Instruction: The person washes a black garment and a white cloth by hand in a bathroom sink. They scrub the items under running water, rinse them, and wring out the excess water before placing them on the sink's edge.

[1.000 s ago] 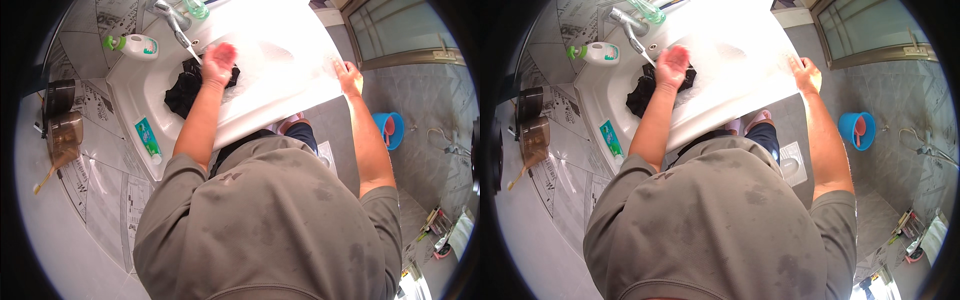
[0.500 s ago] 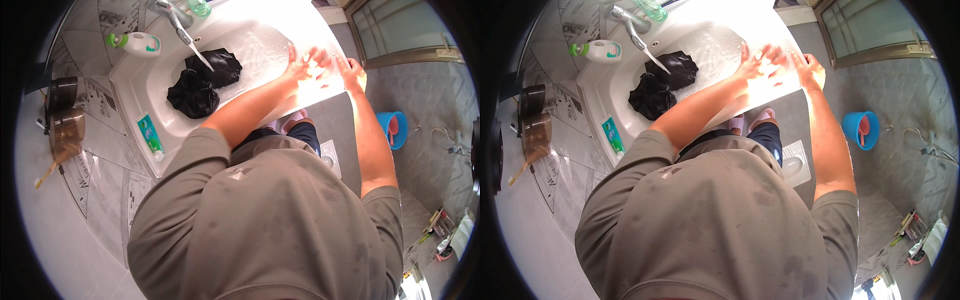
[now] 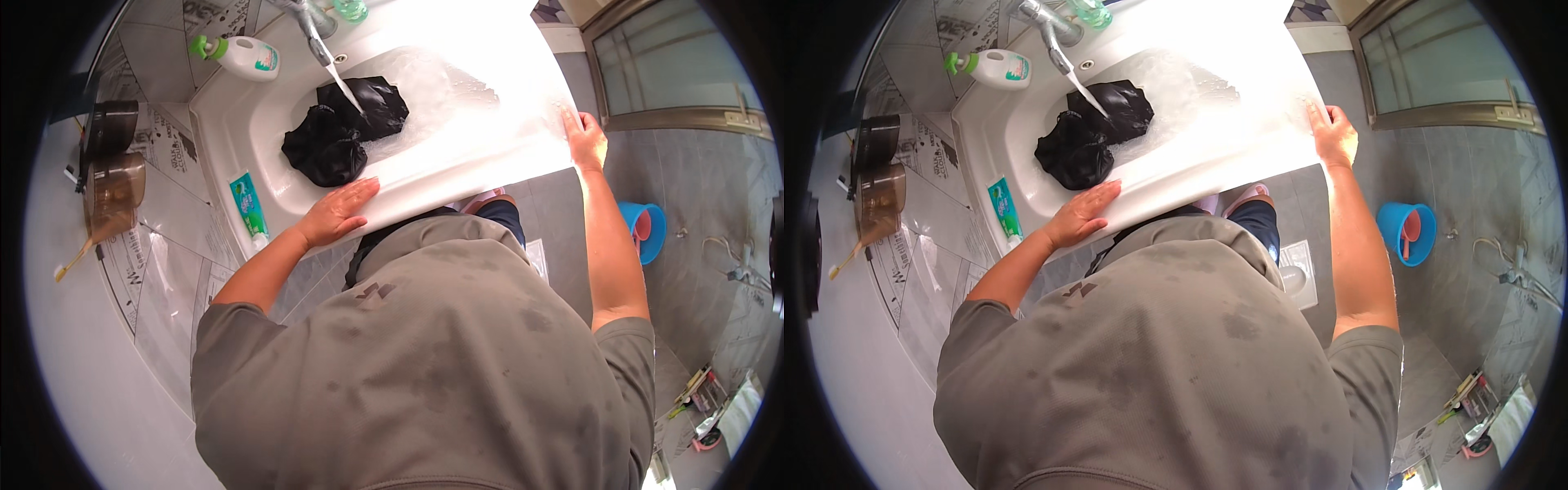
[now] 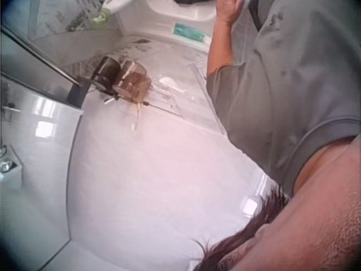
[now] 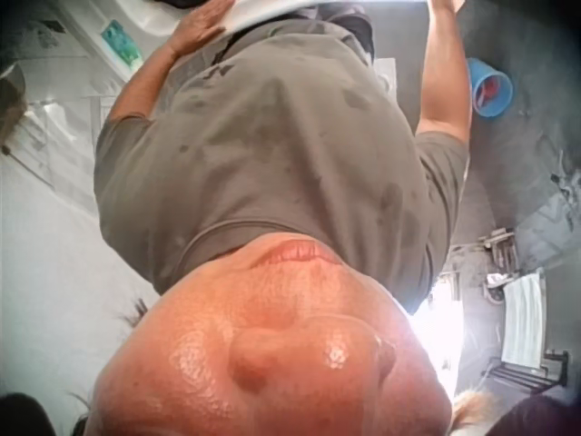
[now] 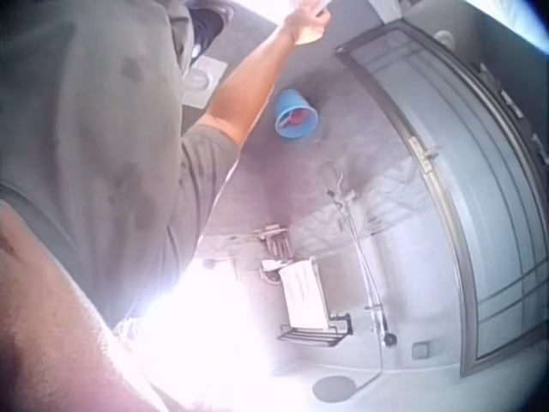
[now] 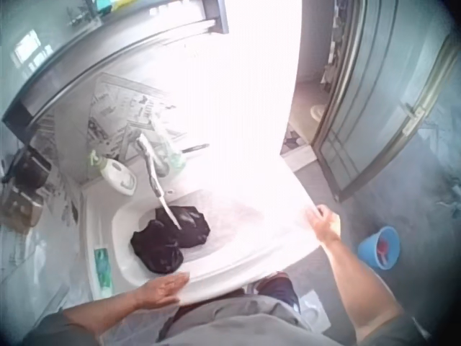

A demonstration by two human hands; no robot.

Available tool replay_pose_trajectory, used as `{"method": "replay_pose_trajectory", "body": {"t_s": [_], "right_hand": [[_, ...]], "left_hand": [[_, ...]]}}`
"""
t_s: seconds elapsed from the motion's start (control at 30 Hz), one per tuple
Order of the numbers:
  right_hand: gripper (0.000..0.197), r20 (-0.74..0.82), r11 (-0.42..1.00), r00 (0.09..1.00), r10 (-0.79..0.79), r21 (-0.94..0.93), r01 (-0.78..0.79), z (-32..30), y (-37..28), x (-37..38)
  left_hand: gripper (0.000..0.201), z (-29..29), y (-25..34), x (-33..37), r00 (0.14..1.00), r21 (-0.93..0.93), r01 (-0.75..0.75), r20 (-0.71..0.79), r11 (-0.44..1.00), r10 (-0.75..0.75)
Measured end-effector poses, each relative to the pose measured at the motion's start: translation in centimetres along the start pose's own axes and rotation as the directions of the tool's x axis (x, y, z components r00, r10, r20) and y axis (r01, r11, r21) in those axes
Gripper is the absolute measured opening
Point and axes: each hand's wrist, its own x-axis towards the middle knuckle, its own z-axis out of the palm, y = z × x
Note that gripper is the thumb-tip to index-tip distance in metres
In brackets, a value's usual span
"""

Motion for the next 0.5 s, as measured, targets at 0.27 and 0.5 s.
{"method": "replay_pose_trajectory", "body": {"t_s": [0.27, 0.5], "right_hand": [[0.047, -0.001, 1.000, 1.000, -0.016, 0.006, 0.016, 0.0, 0.2, 0.3], [0.047, -0.029, 1.000, 1.000, 0.001, 0.022, -0.001, 0.0, 0.5, 0.2]], "left_hand": [[0.048, 1.1, 1.8, 8.1, 0.999, 0.076, -0.030, -0.020, 0.997, 0.031], [0.043, 1.4, 3.4, 10.2, 0.988, 0.124, -0.042, -0.144, 0.991, 0.060]]}}
